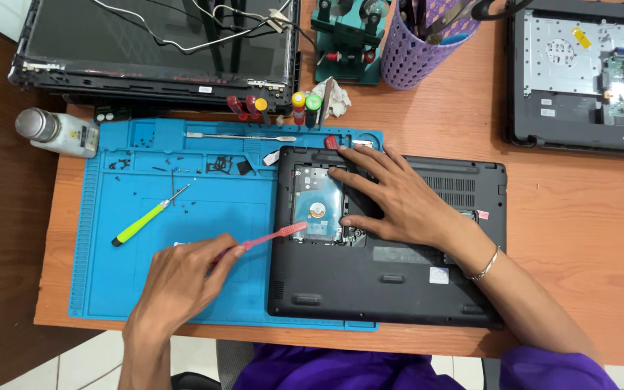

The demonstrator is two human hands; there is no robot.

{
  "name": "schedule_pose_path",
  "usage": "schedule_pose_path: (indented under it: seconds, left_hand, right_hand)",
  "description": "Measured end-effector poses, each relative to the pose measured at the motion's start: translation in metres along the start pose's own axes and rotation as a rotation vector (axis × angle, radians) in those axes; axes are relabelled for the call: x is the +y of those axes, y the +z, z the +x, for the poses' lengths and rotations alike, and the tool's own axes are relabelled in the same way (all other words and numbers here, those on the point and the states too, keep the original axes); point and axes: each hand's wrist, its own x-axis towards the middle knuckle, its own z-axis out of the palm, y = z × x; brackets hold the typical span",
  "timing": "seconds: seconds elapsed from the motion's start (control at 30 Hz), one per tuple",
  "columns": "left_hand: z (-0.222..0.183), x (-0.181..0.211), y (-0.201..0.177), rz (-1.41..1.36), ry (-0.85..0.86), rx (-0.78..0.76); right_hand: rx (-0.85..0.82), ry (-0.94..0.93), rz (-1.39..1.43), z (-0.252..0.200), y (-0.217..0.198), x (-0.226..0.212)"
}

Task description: The person uses a pink-handled brush to clean the surfaces of a laptop hard drive and the interior of its chassis on a repair bench.

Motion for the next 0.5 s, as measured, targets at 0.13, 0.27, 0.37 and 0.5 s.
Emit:
schedule_pose_path:
  seconds: [0.13, 0.27, 0.37, 0.5]
  left_hand:
    - [0.006, 0.001, 0.003, -0.019, 0.131, -0.004]
    - [0.014, 0.003, -0.003, -0.02, 0.155, -0.04]
    - [0.016, 0.001, -0.014, 0.019, 0.053, -0.105]
    - [0.022, 0.01, -0.007, -0.018, 0.318, -0.031]
  right_hand:
    - [0.006, 0.002, -0.01, -0.001, 0.0, 0.001]
    - [-0.01, 0.015, -0.019, -0.001, 0.001, 0.001]
    - [-0.021, 0.018, -0.029, -0.004, 0.002, 0.001]
    - [-0.016, 0.026, -0.045, -0.006, 0.001, 0.001]
